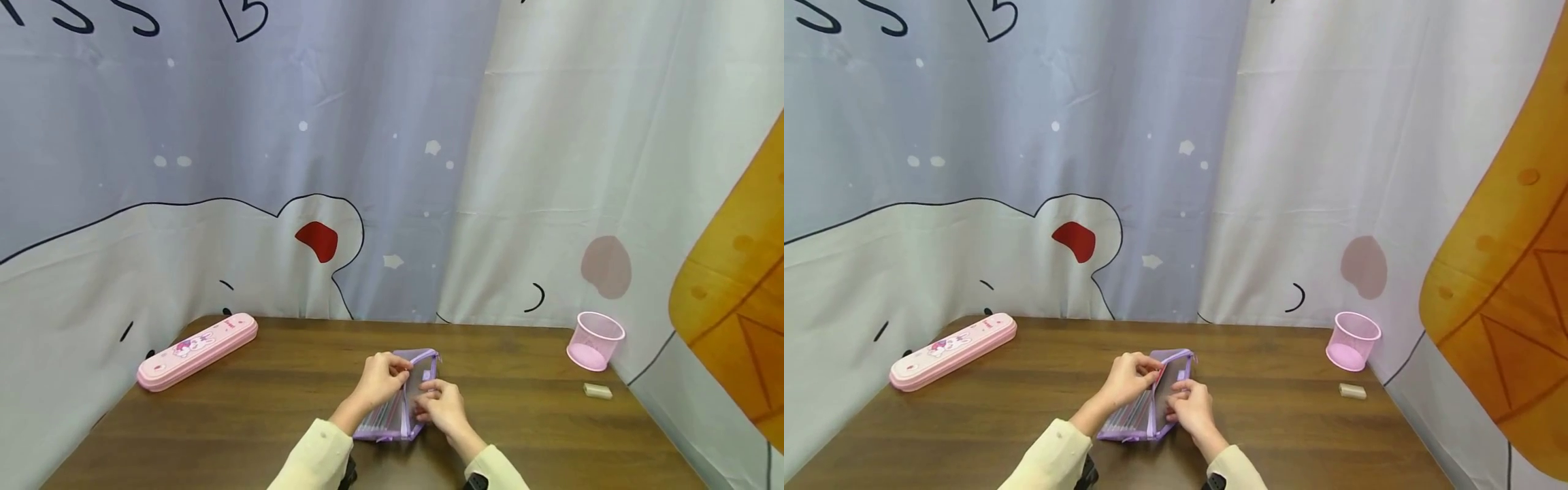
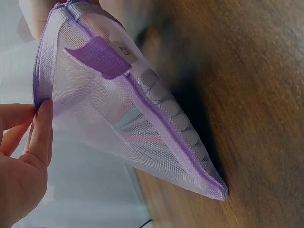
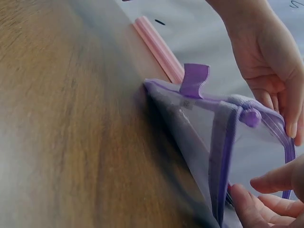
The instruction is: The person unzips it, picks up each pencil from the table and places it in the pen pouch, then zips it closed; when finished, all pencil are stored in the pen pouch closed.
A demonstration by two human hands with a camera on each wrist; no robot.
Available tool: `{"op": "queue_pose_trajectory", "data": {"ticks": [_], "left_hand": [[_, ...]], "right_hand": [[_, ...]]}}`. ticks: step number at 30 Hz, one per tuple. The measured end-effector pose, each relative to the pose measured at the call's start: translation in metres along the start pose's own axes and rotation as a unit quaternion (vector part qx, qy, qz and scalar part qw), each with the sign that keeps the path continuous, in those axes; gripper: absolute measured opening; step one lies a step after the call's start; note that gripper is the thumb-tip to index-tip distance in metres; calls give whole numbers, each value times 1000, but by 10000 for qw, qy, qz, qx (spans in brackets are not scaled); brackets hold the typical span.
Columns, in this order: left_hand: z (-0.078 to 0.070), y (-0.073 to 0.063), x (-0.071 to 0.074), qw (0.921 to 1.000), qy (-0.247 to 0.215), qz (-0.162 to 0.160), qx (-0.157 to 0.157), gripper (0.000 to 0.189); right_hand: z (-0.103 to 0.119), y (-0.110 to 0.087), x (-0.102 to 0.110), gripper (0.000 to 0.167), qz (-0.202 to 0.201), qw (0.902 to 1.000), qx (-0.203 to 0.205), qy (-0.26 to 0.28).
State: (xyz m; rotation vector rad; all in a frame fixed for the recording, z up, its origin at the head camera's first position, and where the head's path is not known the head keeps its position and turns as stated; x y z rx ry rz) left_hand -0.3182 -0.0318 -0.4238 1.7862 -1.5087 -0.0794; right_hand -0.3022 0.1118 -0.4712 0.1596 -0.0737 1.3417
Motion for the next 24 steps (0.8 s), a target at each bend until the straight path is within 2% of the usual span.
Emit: {"op": "queue_pose_trajectory", "data": {"ticks": [7,12,17,20,24], "left_hand": [[0,1,3,10000,-31,-17,65,12],[1,2,8,9999,12,-105,-3,15],[1,2,14,9999,57,-66,-125,15],[1,2,17,9998,66,-44,-192,14],[4,-2,19,9996,88,95,-233,15]], "right_hand": [[-2,2,14,33,-90,9999,-142,22],[-5,7,27,29,-216,9992,-28,-342],[-10,17,43,25,-550,9944,239,-866],[-11,24,51,27,-691,9860,625,-1381],[-13,30,57,39,-657,9612,1446,-2257]]}}
Point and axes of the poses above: each hand's wrist, its own y-axis towards the middle knuckle, its own x-axis out of the back of the hand, z = x × y, the point moved 2 cm from there along y, towards the middle knuckle, and after that the axes turned 15 degrees about -z, right-handed, at the moved point
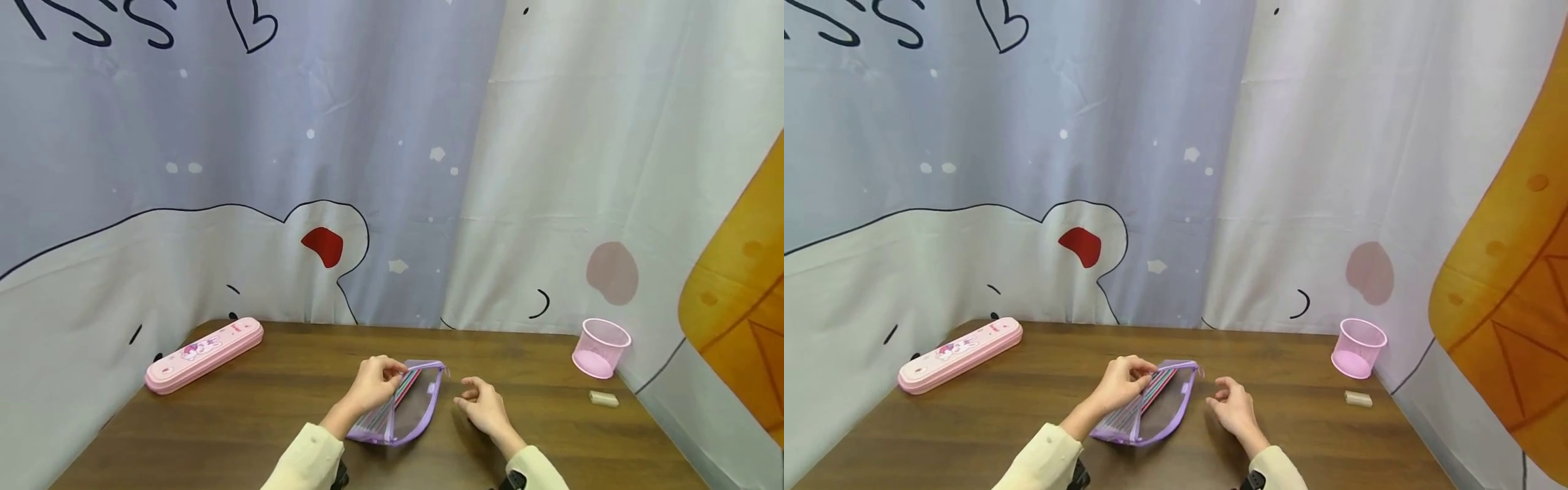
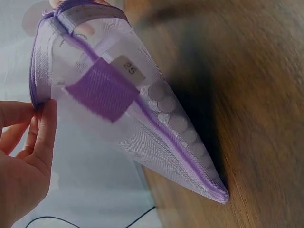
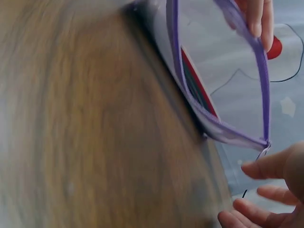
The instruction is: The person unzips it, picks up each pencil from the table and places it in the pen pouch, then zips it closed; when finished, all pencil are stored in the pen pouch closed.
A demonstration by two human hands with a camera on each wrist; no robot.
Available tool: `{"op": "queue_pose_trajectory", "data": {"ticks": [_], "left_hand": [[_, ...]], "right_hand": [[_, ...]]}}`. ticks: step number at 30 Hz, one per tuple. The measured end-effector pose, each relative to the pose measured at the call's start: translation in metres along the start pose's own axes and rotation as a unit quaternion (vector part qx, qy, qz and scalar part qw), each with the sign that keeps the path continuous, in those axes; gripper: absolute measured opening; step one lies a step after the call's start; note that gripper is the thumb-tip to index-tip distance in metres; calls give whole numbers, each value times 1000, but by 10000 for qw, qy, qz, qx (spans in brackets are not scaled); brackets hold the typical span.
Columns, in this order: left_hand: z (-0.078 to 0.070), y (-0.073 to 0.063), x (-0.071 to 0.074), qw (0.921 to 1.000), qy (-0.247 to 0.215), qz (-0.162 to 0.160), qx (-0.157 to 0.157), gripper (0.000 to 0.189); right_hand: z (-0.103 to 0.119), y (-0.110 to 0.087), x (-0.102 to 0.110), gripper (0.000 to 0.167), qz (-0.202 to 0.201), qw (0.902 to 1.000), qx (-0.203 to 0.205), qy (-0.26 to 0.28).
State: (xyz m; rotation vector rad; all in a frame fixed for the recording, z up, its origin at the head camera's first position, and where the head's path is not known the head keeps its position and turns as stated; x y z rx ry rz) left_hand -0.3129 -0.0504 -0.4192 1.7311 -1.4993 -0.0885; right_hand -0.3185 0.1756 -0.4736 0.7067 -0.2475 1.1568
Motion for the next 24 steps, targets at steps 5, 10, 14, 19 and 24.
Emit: {"op": "queue_pose_trajectory", "data": {"ticks": [5,10,14,19,24], "left_hand": [[3,-5,0,9995,-169,239,-96,16],[1,-5,0,9984,-282,413,-251,15],[1,-7,1,9977,-208,585,-264,15],[3,-15,5,9942,97,887,-601,14],[10,-32,20,9814,767,1463,-977,15]], "right_hand": [[-3,1,-3,56,-45,9962,833,-261],[-1,1,-5,53,-17,9924,1231,93],[0,-1,-6,40,-104,9882,1510,249],[1,-3,-7,30,-366,9829,1793,224],[7,-3,-9,24,-199,9849,1695,278]]}}
Point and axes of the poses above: each hand's wrist, its own y-axis towards the middle knuckle, its own x-axis out of the back of the hand, z = x × y, the point moved 2 cm from there along y, towards the middle knuckle, and after that the axes turned 15 degrees about -z, right-handed, at the moved point
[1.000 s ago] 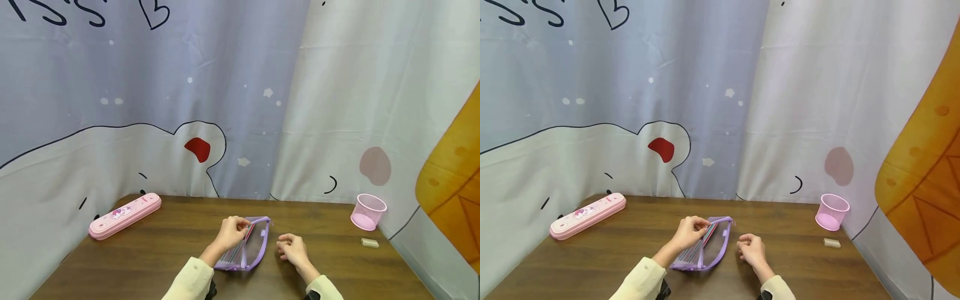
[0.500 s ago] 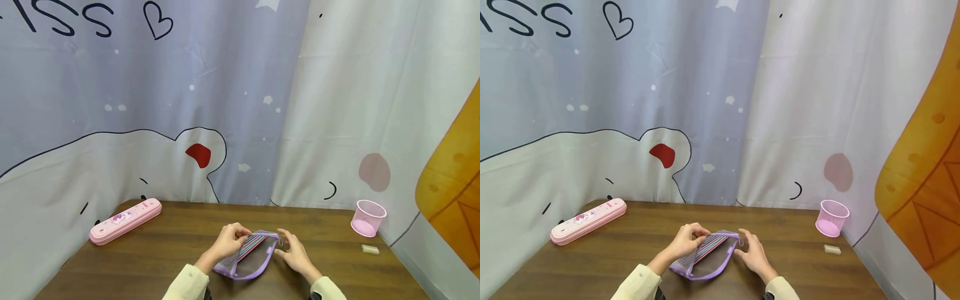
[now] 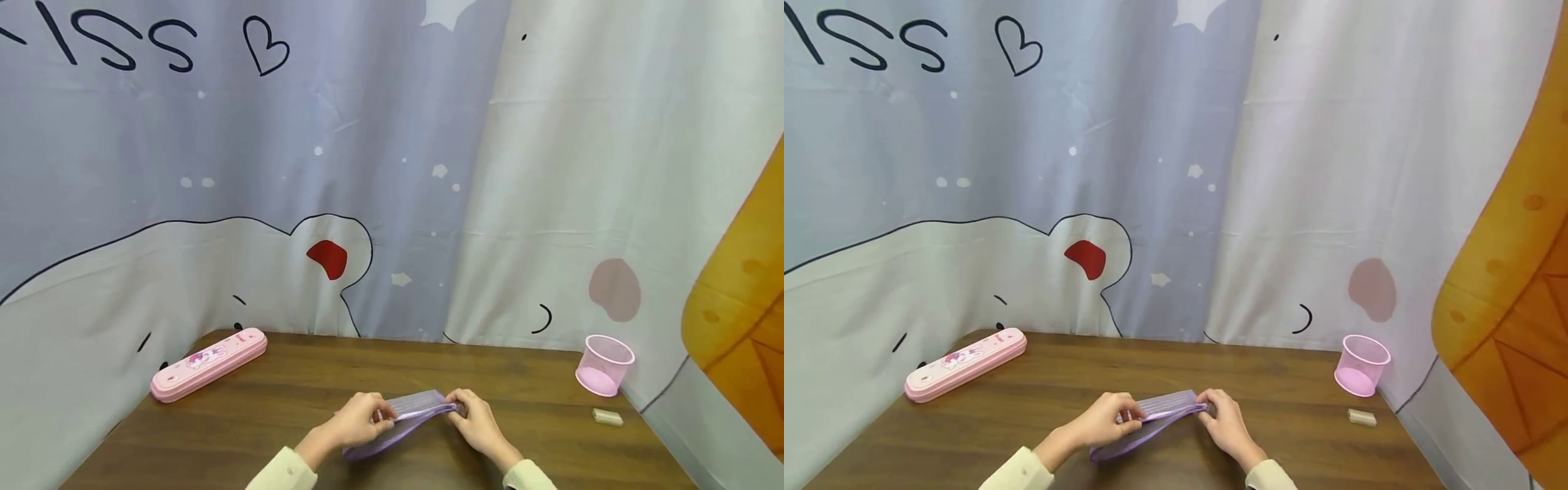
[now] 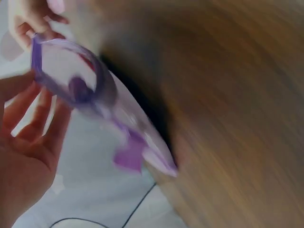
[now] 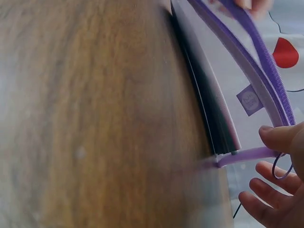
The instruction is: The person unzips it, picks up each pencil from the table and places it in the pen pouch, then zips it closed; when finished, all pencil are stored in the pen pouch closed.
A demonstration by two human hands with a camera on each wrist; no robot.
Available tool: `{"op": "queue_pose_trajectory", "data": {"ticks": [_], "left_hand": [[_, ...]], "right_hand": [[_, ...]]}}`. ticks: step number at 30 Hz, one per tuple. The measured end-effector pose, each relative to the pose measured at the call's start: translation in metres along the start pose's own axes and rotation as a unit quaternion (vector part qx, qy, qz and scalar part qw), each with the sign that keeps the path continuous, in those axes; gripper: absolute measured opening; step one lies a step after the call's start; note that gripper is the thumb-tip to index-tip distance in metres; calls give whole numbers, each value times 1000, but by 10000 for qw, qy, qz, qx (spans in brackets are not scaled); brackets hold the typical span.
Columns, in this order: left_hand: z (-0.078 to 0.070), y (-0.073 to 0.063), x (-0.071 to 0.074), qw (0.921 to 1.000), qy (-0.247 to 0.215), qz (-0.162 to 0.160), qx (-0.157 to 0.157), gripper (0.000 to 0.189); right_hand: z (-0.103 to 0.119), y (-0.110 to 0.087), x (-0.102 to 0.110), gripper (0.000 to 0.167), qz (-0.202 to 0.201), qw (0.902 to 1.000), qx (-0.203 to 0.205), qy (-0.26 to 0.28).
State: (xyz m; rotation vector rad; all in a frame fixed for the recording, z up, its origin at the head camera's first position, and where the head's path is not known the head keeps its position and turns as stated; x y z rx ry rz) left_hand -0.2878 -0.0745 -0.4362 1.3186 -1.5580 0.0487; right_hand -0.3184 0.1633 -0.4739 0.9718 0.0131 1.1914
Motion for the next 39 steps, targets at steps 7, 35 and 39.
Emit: {"op": "queue_pose_trajectory", "data": {"ticks": [7,35,39], "left_hand": [[11,-35,7,9886,1175,596,-727,65],[48,0,29,9764,-710,-1937,646,5],[56,1,31,9697,-1093,-1922,1039,8]], "right_hand": [[1,0,0,19,-165,9997,-62,-151],[0,15,19,13,-729,9922,-798,616],[8,16,25,11,-212,9889,-1151,918]]}}
Point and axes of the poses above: each hand's wrist, its own y-axis towards the middle knuckle, its own x-axis out of the back of the hand, z = x × y, the point moved 2 cm from there along y, towards the middle knuckle, and after that the axes turned 15 degrees about -z, right-handed, at the moved point
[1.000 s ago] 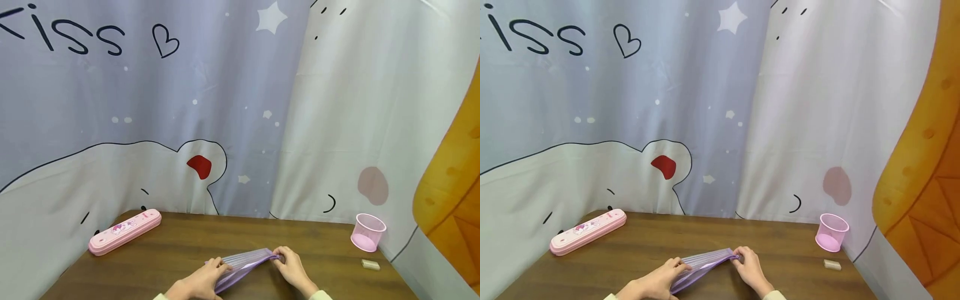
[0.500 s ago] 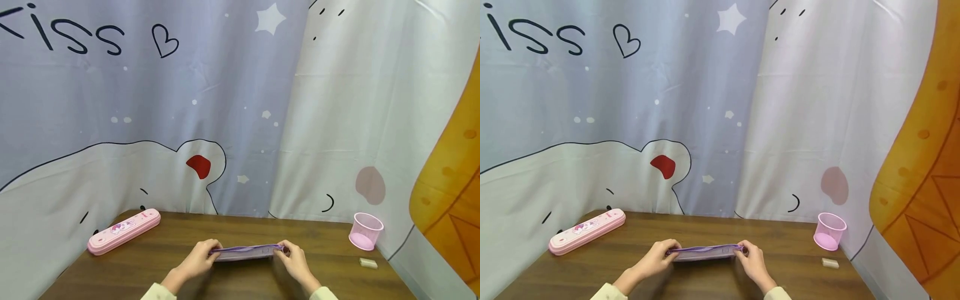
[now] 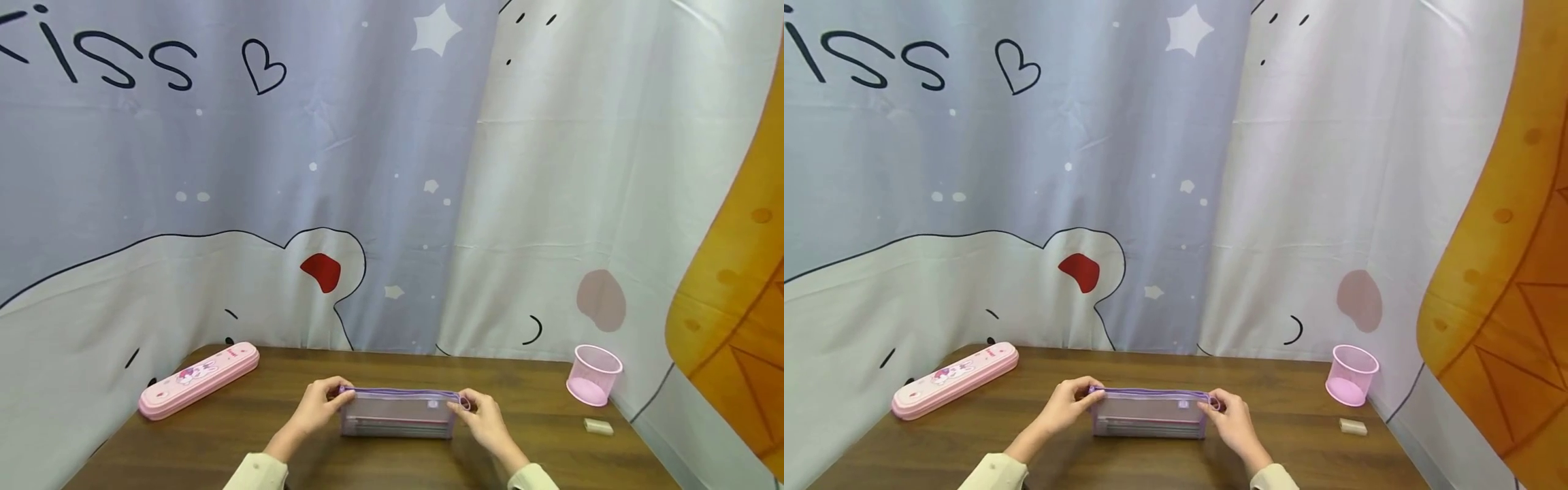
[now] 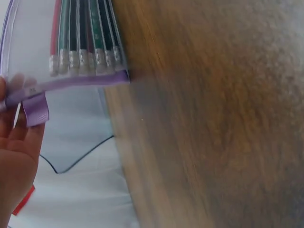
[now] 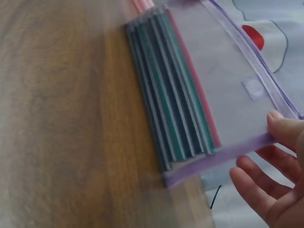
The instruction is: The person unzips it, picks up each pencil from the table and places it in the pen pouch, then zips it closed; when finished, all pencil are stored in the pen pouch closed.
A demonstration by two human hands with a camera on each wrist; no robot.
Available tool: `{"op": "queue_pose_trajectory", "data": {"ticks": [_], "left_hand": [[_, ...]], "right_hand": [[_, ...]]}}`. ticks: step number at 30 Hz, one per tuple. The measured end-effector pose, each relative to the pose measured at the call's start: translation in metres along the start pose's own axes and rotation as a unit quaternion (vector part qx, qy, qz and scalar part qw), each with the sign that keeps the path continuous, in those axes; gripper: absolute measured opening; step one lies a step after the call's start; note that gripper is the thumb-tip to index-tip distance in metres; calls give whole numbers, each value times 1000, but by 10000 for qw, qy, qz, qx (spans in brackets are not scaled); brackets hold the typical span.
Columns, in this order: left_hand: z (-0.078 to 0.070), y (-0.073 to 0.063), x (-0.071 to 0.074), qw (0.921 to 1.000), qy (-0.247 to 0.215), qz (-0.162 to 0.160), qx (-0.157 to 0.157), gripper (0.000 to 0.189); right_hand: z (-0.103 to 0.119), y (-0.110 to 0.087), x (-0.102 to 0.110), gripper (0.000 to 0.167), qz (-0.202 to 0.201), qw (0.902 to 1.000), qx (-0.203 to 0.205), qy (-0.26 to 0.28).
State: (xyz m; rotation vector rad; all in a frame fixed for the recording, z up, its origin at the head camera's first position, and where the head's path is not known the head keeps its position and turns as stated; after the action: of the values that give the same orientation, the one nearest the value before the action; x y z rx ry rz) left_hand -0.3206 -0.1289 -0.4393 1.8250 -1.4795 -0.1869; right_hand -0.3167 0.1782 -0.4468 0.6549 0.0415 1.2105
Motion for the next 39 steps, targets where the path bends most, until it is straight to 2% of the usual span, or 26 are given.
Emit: {"op": "queue_pose_trajectory", "data": {"ticks": [3,7,9,12,14,16,19,23,25,27,29,34,39], "left_hand": [[4,1,2,9997,-142,96,184,12],[4,3,1,9993,-95,255,245,16],[1,5,1,9995,114,278,105,15],[-7,7,-1,9966,671,214,-423,10],[-14,8,-4,9897,1117,109,-893,8],[-21,8,-8,9789,1529,29,-1352,8],[-30,6,-16,9605,2073,-55,-1858,10],[-40,3,-34,9377,2715,-90,-2164,12],[-47,1,-45,9303,2927,-67,-2209,12],[-57,-2,-59,9270,2988,-7,-2265,13],[-68,-4,-74,9277,2901,92,-2349,14],[-94,-9,-108,9444,2227,338,-2395,16],[-105,-11,-125,9604,1591,63,-2285,12]], "right_hand": [[5,-2,3,12,360,9990,-216,166],[12,-5,7,13,522,9975,-326,350],[18,-6,9,12,517,9974,-281,414],[28,-8,13,12,488,9975,-246,439],[31,-10,14,13,384,9975,-290,520],[31,-11,14,13,245,9967,-401,656],[31,-14,13,11,27,9951,-542,828],[30,-16,12,9,-100,9949,-560,828],[29,-17,11,9,-118,9954,-535,785],[28,-19,9,9,-127,9955,-498,795],[24,-20,6,10,-116,9957,-446,798],[15,-21,-4,11,67,9970,-159,753],[15,-24,-7,14,-7,9988,256,419]]}}
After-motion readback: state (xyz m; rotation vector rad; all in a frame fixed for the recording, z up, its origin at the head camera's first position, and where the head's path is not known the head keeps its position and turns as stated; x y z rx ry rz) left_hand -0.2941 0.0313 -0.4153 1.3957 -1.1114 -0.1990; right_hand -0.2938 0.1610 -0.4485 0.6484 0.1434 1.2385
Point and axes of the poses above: each hand's wrist, its own y-axis towards the middle knuckle, its own x-axis out of the back of the hand, z = x × y, the point moved 2 cm from there along y, towards the middle knuckle, and after that the axes turned 15 degrees about -z, right-handed, at the moved point
